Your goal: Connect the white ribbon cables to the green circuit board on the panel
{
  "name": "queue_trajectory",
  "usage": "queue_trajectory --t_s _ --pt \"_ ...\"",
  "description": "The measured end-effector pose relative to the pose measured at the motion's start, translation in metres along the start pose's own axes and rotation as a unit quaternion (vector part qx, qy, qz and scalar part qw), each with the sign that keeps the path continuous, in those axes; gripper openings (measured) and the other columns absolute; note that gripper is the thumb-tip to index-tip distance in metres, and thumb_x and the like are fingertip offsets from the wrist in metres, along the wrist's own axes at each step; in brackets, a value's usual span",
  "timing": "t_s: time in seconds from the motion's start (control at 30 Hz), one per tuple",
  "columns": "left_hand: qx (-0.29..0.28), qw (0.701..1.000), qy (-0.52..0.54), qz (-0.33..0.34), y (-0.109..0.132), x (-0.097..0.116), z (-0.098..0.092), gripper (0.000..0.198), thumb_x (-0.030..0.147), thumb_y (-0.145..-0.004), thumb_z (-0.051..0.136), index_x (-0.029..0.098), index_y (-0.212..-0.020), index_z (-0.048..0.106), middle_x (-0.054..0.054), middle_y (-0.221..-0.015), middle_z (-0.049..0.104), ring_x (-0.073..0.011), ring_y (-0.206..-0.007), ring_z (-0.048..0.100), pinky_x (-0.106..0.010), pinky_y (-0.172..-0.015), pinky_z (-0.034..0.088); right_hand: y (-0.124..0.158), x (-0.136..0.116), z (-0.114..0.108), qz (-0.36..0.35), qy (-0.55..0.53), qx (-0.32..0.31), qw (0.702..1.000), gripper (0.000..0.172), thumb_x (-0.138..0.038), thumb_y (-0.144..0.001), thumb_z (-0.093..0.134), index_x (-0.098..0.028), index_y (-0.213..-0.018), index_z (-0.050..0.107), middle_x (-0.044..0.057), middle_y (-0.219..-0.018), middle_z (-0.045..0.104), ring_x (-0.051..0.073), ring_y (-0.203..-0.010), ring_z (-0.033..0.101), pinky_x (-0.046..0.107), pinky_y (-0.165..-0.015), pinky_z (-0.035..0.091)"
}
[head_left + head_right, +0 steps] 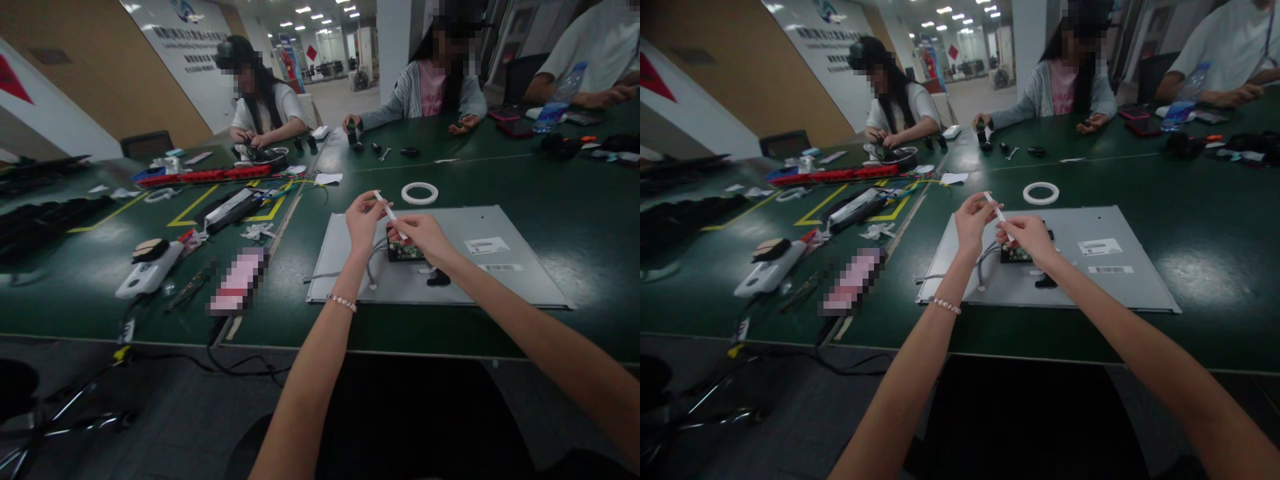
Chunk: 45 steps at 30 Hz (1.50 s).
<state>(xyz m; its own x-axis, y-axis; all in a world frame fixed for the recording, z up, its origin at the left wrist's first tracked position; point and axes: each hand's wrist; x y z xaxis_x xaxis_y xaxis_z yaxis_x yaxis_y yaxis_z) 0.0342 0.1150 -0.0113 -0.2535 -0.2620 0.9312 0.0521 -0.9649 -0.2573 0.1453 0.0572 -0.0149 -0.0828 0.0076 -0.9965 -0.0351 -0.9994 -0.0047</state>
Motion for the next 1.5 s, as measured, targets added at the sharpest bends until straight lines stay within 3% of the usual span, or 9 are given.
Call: queue_trajectory --t_s 0.27,0.43,0.53,0.7,0.83,1.03,1.23,1.33,1.5 --pt "-0.024 0.992 0.062 -0.107 -0.001 -0.002 0.001 0.064 0.038 -0.080 0.069 0.027 -0.134 0.036 -0.007 -0.109 0.065 -0.0174 -0.085 0.069 -0.029 -0.074 0.055 0.004 0.001 -0.009 -0.032 0.012 0.014 0.999 0.032 -0.040 -0.074 0.069 -0.011 -0.087 0.070 0.004 -0.072 0.065 0.008 -0.056 0.056 0.017 -0.051 0.045" --pt "-0.156 0.974 0.018 -0.165 -0.007 0.008 -0.015 0.040 0.047 -0.077 0.069 0.014 -0.099 0.062 -0.009 -0.084 0.068 -0.0154 -0.071 0.066 -0.028 -0.069 0.054 0.007 0.005 -0.012 -0.038 0.025 0.005 0.999 0.029 -0.040 -0.077 0.065 -0.012 -0.085 0.069 0.003 -0.071 0.064 0.008 -0.055 0.056 0.018 -0.052 0.047" --pt "-0.206 0.970 -0.030 -0.129 -0.007 0.013 -0.019 0.033 0.043 -0.071 0.074 0.014 -0.084 0.068 -0.007 -0.079 0.068 -0.0137 -0.070 0.064 -0.027 -0.067 0.053 0.006 0.008 -0.010 -0.023 0.026 -0.014 0.999 0.027 -0.038 -0.079 0.063 -0.013 -0.090 0.068 0.003 -0.073 0.065 0.009 -0.057 0.057 0.018 -0.053 0.048" --pt "-0.131 0.986 -0.095 -0.049 -0.010 0.013 -0.022 0.027 0.040 -0.065 0.077 0.014 -0.070 0.070 -0.003 -0.067 0.066 -0.0113 -0.061 0.060 -0.025 -0.063 0.050 0.009 0.011 -0.002 0.009 0.007 -0.042 0.999 0.038 -0.031 -0.080 0.062 -0.013 -0.114 0.061 0.006 -0.084 0.067 0.010 -0.065 0.062 0.021 -0.059 0.052" --pt "-0.083 0.990 -0.100 -0.049 -0.015 0.010 -0.041 0.030 0.043 -0.062 0.079 0.014 -0.069 0.071 -0.004 -0.068 0.068 -0.0107 -0.060 0.059 -0.025 -0.065 0.050 0.016 0.008 -0.003 -0.088 0.078 -0.067 0.991 0.066 -0.025 -0.081 0.056 -0.020 -0.144 0.035 0.005 -0.096 0.068 0.014 -0.074 0.066 0.026 -0.066 0.054" --pt "-0.085 0.984 -0.067 -0.145 -0.010 0.002 -0.077 0.032 0.040 -0.061 0.082 0.014 -0.076 0.073 -0.006 -0.074 0.070 -0.0081 -0.060 0.059 -0.022 -0.065 0.050 0.025 0.011 -0.006 -0.313 0.429 -0.079 0.843 0.033 -0.015 -0.085 0.050 -0.021 -0.114 0.065 0.004 -0.106 0.066 0.017 -0.088 0.063 0.032 -0.084 0.048" --pt "-0.123 0.975 -0.102 -0.152 0.004 0.000 -0.071 0.025 0.037 -0.067 0.078 0.014 -0.076 0.073 -0.005 -0.072 0.069 -0.0080 -0.058 0.058 -0.022 -0.062 0.050 0.030 0.011 -0.004 -0.412 0.534 -0.059 0.736 0.026 -0.022 -0.095 0.044 -0.018 -0.093 0.069 0.007 -0.098 0.064 0.018 -0.093 0.058 0.031 -0.081 0.045" --pt "-0.130 0.972 -0.128 -0.148 0.006 0.003 -0.067 0.023 0.036 -0.067 0.077 0.015 -0.075 0.073 -0.004 -0.069 0.068 -0.0088 -0.058 0.058 -0.022 -0.061 0.050 0.031 0.007 -0.005 -0.444 0.551 -0.041 0.706 0.025 -0.022 -0.095 0.044 -0.017 -0.093 0.069 0.008 -0.100 0.063 0.020 -0.094 0.055 0.032 -0.081 0.045" --pt "-0.140 0.968 -0.138 -0.156 0.006 0.003 -0.071 0.021 0.034 -0.067 0.077 0.015 -0.073 0.073 -0.003 -0.067 0.067 -0.0087 -0.058 0.059 -0.022 -0.062 0.051 0.029 0.005 -0.006 -0.460 0.533 -0.074 0.706 0.023 -0.018 -0.094 0.046 -0.018 -0.097 0.069 0.008 -0.111 0.062 0.020 -0.103 0.054 0.036 -0.092 0.044"
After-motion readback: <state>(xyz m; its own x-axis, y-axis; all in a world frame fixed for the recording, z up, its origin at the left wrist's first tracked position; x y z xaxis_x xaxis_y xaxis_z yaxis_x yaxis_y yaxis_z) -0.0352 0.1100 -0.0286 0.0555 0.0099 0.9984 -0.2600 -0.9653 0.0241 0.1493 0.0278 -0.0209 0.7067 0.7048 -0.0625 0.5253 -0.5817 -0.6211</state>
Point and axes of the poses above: each hand's wrist, its own y-axis away from the middle knuckle, its own z-axis out of the palm, x = y × z
